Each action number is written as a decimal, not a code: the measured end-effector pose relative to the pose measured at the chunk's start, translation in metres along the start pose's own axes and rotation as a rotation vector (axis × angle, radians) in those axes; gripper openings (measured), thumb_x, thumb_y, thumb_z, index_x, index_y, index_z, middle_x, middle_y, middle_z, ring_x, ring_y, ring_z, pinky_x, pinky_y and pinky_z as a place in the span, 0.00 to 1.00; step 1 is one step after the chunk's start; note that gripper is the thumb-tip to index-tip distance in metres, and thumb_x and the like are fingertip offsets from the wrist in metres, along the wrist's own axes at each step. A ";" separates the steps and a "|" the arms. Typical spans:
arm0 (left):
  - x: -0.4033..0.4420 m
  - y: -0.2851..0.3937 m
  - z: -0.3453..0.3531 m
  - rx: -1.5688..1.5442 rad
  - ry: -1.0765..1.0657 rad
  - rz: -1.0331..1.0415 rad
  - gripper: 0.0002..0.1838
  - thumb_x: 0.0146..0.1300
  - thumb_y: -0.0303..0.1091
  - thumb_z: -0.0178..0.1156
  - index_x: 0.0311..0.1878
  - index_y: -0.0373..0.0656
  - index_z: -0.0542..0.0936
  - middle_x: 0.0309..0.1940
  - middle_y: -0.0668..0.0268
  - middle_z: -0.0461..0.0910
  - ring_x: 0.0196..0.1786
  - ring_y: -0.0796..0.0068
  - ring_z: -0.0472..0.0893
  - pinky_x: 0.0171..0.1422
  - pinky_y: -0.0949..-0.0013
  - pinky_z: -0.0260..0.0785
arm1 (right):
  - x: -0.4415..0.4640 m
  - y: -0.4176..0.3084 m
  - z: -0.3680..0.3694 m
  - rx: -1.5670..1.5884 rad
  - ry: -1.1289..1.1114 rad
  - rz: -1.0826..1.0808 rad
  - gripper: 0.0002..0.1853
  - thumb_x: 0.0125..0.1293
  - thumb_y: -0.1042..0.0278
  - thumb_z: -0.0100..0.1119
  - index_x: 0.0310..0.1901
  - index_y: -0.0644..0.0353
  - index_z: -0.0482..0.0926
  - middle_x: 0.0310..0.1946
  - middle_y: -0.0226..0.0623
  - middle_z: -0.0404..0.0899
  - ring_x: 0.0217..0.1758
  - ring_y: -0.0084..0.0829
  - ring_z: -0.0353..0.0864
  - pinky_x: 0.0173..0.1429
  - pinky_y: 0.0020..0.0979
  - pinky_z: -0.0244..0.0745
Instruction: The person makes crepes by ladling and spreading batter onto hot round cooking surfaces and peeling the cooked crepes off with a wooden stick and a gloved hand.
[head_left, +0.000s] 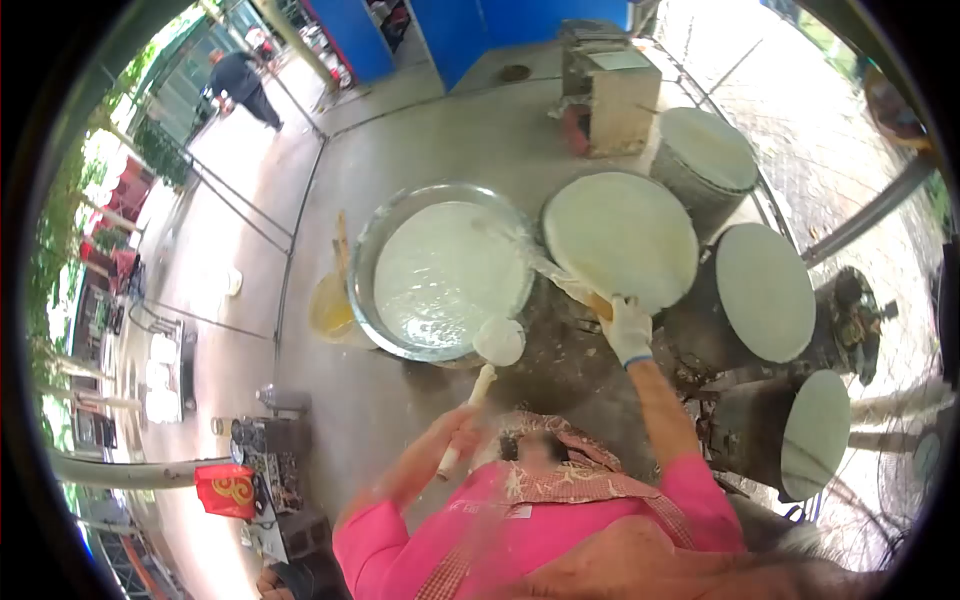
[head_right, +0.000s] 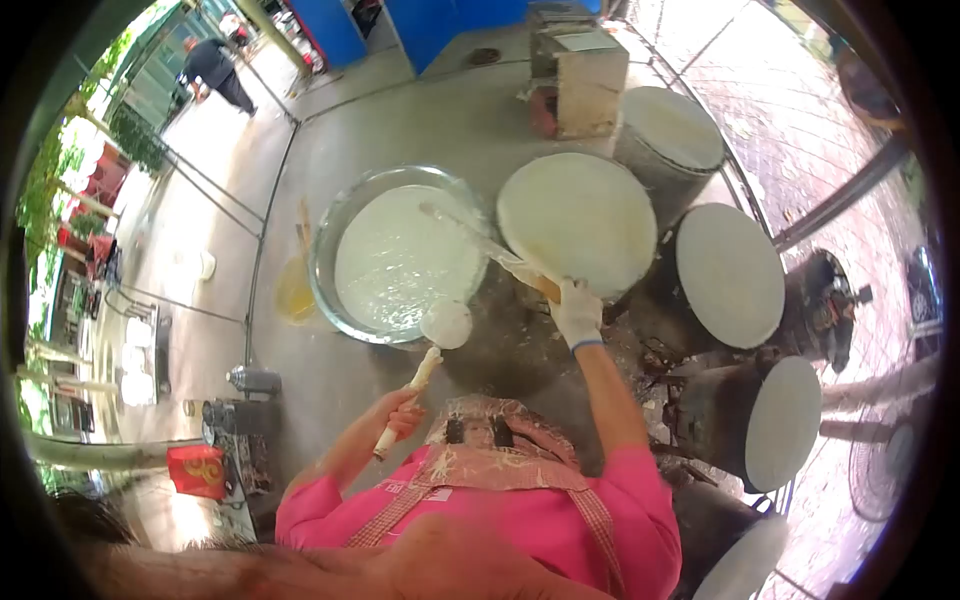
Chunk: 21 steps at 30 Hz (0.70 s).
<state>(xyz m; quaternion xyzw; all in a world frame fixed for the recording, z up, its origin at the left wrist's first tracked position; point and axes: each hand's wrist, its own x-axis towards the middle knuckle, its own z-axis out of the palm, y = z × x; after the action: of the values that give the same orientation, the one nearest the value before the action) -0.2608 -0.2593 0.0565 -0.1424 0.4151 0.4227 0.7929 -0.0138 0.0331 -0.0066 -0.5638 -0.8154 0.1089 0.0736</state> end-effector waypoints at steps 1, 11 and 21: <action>-0.011 0.005 -0.017 -0.044 0.036 0.029 0.09 0.68 0.41 0.52 0.35 0.51 0.65 0.16 0.78 0.59 0.13 0.90 0.57 0.13 0.83 0.46 | 0.021 -0.015 0.011 -0.046 -0.057 -0.037 0.20 0.55 0.55 0.64 0.46 0.55 0.75 0.46 0.44 0.74 0.45 0.47 0.80 0.48 0.46 0.77; -0.015 0.044 -0.032 -0.299 0.037 0.133 0.19 0.69 0.45 0.51 0.22 0.52 0.61 0.16 0.80 0.60 0.13 0.90 0.57 0.15 0.82 0.46 | 0.179 -0.030 -0.155 0.103 0.113 -0.442 0.20 0.55 0.67 0.56 0.51 0.58 0.77 0.44 0.55 0.79 0.48 0.52 0.77 0.53 0.45 0.71; 0.085 0.031 0.071 -0.905 -0.294 0.173 0.11 0.69 0.42 0.51 0.34 0.49 0.65 0.15 0.74 0.58 0.14 0.86 0.57 0.15 0.80 0.52 | 0.423 0.228 -0.314 0.945 0.157 -0.043 0.09 0.48 0.66 0.63 0.24 0.63 0.79 0.18 0.32 0.76 0.20 0.28 0.74 0.24 0.31 0.68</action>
<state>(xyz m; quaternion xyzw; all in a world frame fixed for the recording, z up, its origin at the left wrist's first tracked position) -0.2218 -0.1528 0.0377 -0.3767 0.0834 0.6408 0.6637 0.1186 0.5357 0.2358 -0.4582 -0.6801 0.4231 0.3854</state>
